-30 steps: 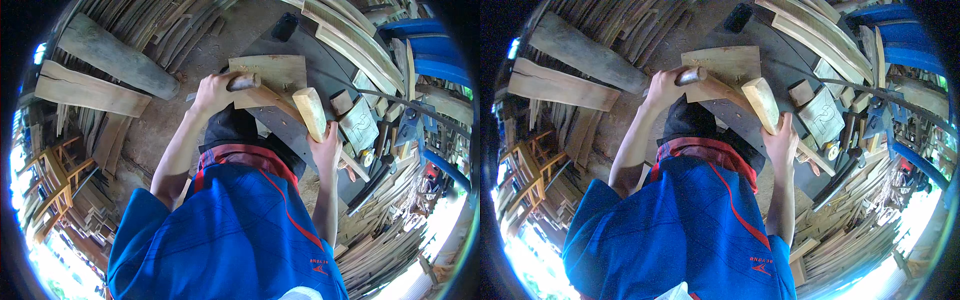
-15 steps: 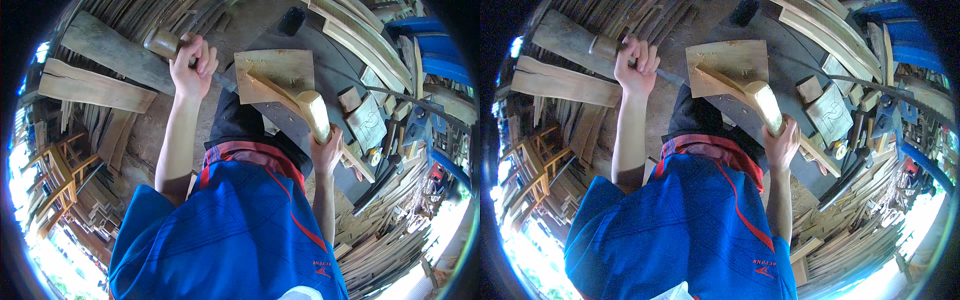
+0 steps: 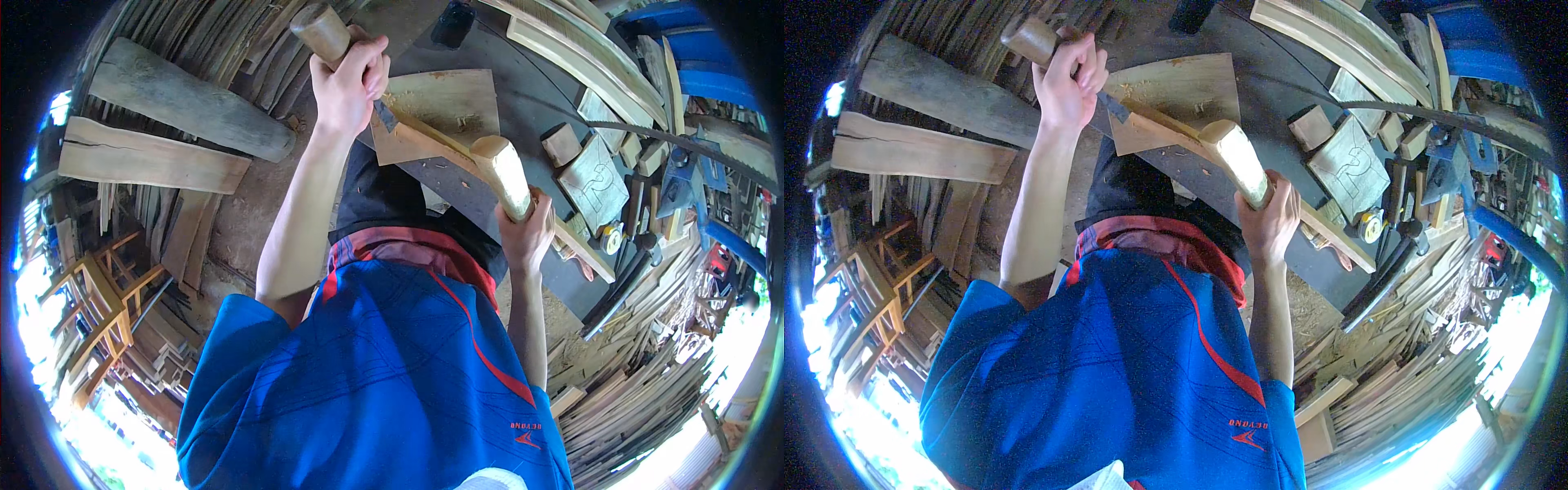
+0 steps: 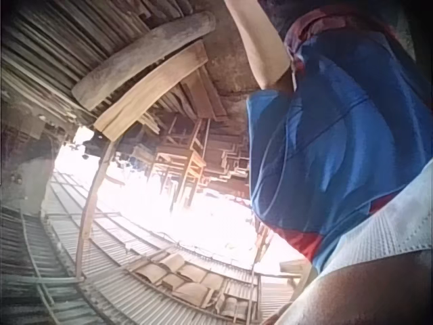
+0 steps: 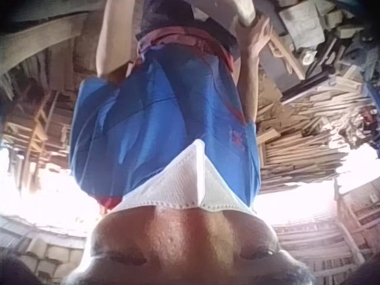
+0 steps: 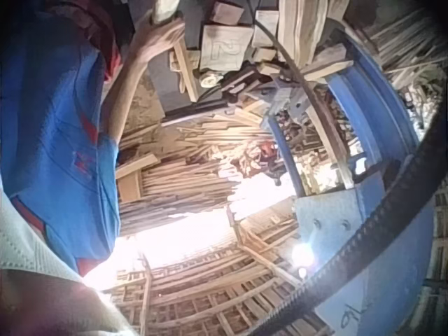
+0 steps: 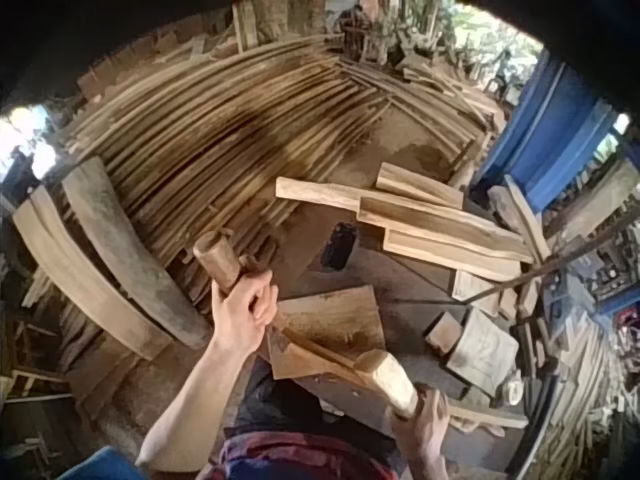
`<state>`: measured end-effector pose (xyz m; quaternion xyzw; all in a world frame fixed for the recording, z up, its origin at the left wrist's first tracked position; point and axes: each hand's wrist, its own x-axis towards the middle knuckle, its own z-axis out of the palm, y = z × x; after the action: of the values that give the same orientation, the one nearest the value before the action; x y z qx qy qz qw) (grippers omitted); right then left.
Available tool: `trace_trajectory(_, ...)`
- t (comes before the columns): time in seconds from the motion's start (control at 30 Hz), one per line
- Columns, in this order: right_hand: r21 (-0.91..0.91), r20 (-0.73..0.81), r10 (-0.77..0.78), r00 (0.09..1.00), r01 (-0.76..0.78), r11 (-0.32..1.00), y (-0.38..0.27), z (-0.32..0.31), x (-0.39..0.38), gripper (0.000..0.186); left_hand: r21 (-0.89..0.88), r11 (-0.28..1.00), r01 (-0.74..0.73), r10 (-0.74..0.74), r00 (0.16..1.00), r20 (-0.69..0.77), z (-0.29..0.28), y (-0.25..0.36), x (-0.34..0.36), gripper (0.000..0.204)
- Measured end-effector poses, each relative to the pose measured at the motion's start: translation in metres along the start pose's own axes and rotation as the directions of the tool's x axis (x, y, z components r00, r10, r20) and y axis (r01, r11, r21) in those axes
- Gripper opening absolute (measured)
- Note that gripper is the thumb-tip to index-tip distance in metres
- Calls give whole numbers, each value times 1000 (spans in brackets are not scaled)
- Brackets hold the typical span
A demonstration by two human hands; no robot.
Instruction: Using a chisel and a wooden mallet to carve or shape a piece of wood on a workbench.
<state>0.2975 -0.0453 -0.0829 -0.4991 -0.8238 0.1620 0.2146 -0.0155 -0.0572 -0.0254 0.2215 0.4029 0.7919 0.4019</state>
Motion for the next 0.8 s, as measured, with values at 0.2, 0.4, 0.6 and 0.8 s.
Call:
trace_trajectory(0.2, -2, -16, -29, 999, 29, 1000, -2, -1, 1, 49, 75, 996, -51, 56, 996, -72, 9, -4, 0, 34)
trace_trajectory(0.4, -7, -19, -43, 999, 43, 999, 0, -1, 2, 48, 98, 990, -100, 103, 994, -31, 7, -7, -1, 33)
trace_trajectory(0.6, 8, -16, -36, 999, 36, 999, -2, -2, 2, 47, 82, 990, -118, 120, 993, -19, 9, -7, -2, 31)
trace_trajectory(0.8, 8, -37, -45, 998, 46, 999, -2, -1, 2, 45, 156, 980, -126, 134, 990, -43, 12, -8, -4, 30)
